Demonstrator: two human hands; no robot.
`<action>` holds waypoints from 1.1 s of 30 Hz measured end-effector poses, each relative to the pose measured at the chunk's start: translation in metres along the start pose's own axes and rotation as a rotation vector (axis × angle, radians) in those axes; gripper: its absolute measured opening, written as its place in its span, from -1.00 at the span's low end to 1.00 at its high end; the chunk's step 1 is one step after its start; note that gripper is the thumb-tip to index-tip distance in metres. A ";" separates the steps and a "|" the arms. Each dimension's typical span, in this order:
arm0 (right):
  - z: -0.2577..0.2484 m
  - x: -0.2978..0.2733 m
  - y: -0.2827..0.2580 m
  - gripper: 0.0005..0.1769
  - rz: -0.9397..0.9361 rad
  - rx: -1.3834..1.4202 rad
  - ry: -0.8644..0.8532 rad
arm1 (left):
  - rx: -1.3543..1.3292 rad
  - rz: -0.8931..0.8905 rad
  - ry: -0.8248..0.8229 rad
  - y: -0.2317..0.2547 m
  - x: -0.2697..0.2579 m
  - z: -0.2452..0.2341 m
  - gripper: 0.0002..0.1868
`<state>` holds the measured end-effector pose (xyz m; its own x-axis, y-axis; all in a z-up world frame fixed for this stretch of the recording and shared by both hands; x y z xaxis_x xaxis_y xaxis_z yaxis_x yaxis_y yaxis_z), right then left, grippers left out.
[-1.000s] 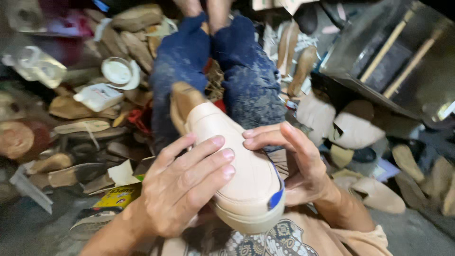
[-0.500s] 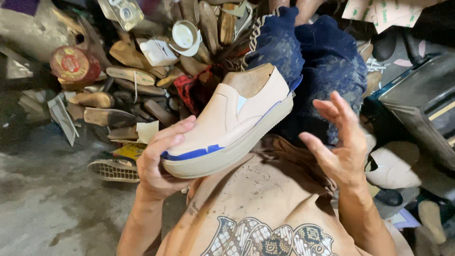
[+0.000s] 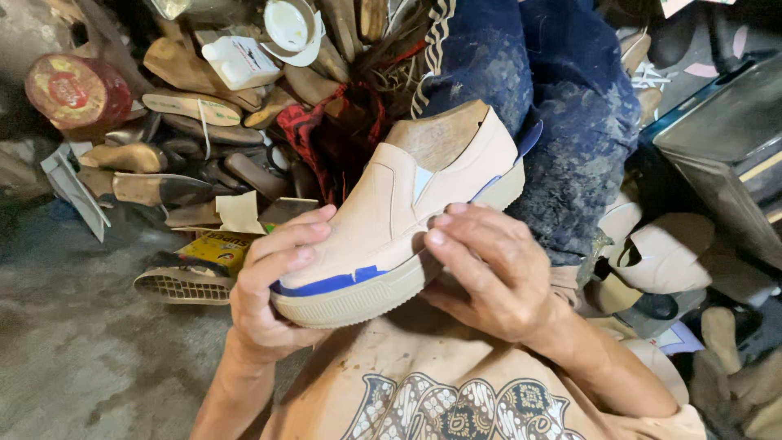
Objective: The person removes blue tape from the sole of a beige slip-on shoe and then uses a hammer to tap the sole and heel area. The person rotates the shoe to access different sides while working.
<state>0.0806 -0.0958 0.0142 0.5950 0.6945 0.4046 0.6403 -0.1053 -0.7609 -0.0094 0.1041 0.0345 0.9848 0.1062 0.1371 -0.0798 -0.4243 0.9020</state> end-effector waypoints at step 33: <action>-0.007 0.036 0.025 0.03 0.159 0.467 -0.214 | 0.144 0.072 -0.151 0.018 0.014 0.009 -0.58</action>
Point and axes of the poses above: each hand's wrist, its own x-axis towards the middle knuckle, its own z-axis out of the palm, y = z × x, the point moved 8 cm from there along x, towards the middle knuckle, and after that the axes turned 6 degrees about x, right-handed, at the moved point
